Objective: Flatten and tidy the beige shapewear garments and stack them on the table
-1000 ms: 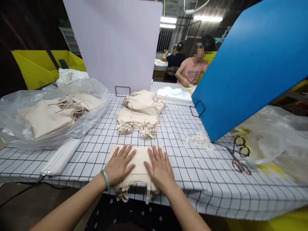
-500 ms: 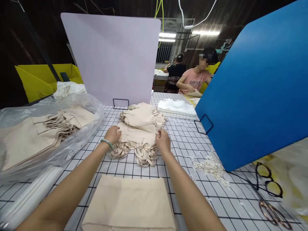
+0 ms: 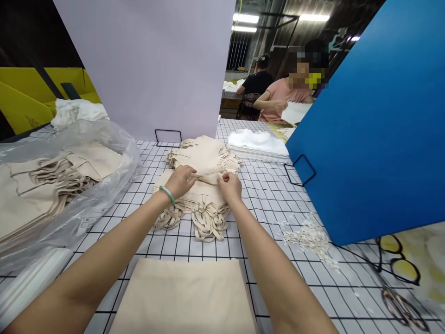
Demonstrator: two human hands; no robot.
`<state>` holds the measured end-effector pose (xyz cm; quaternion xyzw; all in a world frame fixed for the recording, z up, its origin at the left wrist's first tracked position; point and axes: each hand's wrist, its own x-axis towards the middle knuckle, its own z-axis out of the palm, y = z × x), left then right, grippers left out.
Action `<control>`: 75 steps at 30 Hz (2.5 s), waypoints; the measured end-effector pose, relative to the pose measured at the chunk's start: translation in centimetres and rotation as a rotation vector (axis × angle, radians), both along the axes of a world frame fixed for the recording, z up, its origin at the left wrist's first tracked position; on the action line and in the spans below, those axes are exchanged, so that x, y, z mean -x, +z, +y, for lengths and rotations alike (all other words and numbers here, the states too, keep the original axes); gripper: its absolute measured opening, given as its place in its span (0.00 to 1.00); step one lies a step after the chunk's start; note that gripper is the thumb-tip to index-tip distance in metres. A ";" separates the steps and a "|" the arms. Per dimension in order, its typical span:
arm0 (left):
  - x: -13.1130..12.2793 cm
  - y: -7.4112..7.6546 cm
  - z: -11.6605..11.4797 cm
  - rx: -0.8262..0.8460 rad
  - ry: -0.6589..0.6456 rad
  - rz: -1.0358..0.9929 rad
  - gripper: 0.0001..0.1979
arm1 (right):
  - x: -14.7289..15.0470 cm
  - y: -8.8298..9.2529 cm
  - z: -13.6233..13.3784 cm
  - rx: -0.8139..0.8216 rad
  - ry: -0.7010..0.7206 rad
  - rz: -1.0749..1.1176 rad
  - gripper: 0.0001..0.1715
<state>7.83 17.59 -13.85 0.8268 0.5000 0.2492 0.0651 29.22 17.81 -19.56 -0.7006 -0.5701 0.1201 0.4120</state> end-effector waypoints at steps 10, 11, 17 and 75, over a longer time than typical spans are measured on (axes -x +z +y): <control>-3.2 1.8 0.6 0.097 -0.206 0.039 0.17 | -1.2 1.1 -1.6 -0.060 0.132 0.176 0.20; -3.5 1.7 0.6 0.106 -0.206 0.035 0.18 | -1.3 1.2 -1.6 -0.067 0.132 0.197 0.22; -3.8 4.3 0.6 0.095 -0.278 0.012 0.22 | 0.3 5.3 -2.8 -0.071 0.394 0.339 0.23; 11.2 -3.5 -24.8 0.424 0.423 -0.318 0.04 | 0.2 0.1 -28.7 0.187 0.063 0.030 0.20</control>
